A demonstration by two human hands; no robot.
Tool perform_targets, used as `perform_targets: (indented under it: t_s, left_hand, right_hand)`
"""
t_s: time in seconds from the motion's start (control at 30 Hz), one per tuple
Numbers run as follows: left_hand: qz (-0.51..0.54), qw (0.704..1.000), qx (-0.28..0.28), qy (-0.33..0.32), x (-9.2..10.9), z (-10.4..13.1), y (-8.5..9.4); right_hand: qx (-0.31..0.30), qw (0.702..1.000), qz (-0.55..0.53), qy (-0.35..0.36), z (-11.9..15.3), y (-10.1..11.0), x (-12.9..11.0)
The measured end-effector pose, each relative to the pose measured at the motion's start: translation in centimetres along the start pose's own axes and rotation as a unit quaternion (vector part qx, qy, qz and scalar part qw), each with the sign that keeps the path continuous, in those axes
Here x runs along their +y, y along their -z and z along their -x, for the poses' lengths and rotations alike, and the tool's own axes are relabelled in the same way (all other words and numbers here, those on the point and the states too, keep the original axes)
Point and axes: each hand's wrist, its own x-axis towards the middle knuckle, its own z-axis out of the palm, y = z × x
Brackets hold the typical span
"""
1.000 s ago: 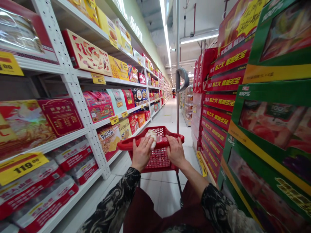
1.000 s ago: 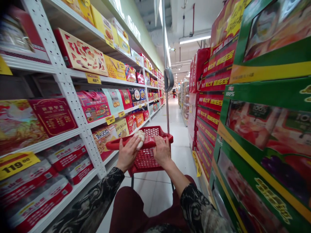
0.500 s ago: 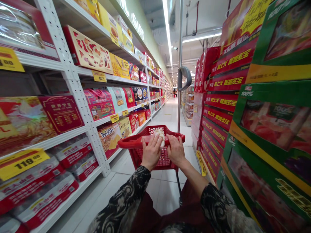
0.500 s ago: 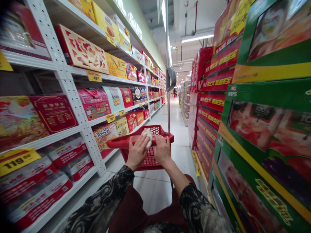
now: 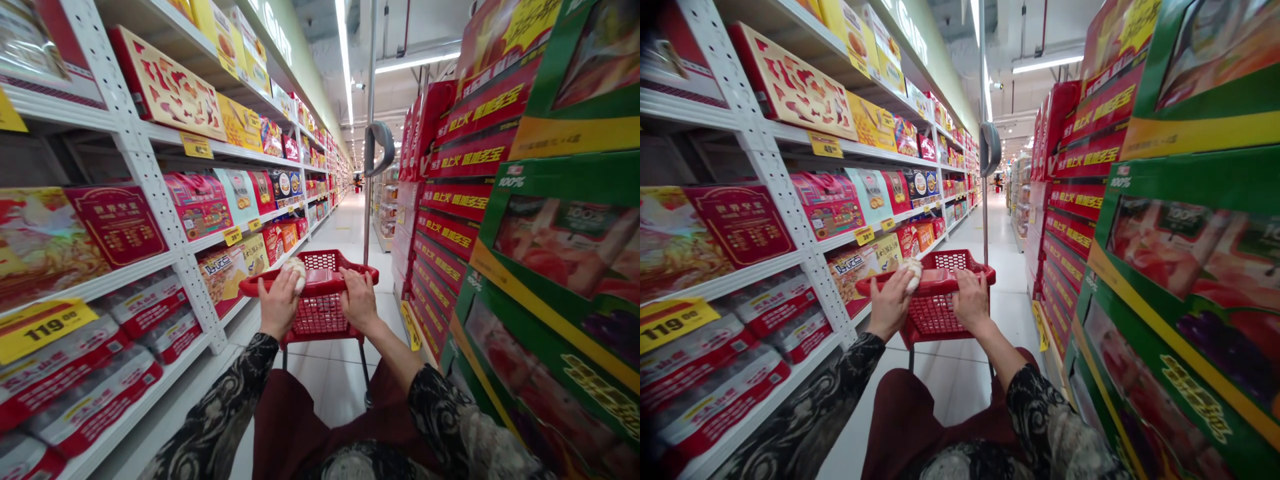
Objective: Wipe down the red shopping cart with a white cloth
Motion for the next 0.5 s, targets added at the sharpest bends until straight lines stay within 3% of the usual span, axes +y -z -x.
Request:
perform_targets:
  t_s: [0.13, 0.23, 0.33, 0.5]
  left_hand:
    - [0.034, 0.996, -0.022, -0.078, 5.2, -0.8, -1.1]
    - [0.043, 0.993, -0.033, -0.105, 7.5, -1.3, -1.6]
    - [0.037, 0.992, -0.037, -0.111, 6.7, -1.3, -1.4]
    - [0.005, 0.998, -0.021, -0.054, 1.9, -1.1, 0.1]
  right_hand:
    - [0.004, 1.0, 0.003, 0.002, 0.0, -0.1, 0.1]
    - [0.009, 1.0, 0.002, 0.007, 0.0, -0.1, 0.3]
    - [0.017, 1.0, -0.006, 0.014, 0.0, 0.0, 0.5]
    - [0.02, 1.0, -0.01, 0.012, -0.1, 0.0, 0.2]
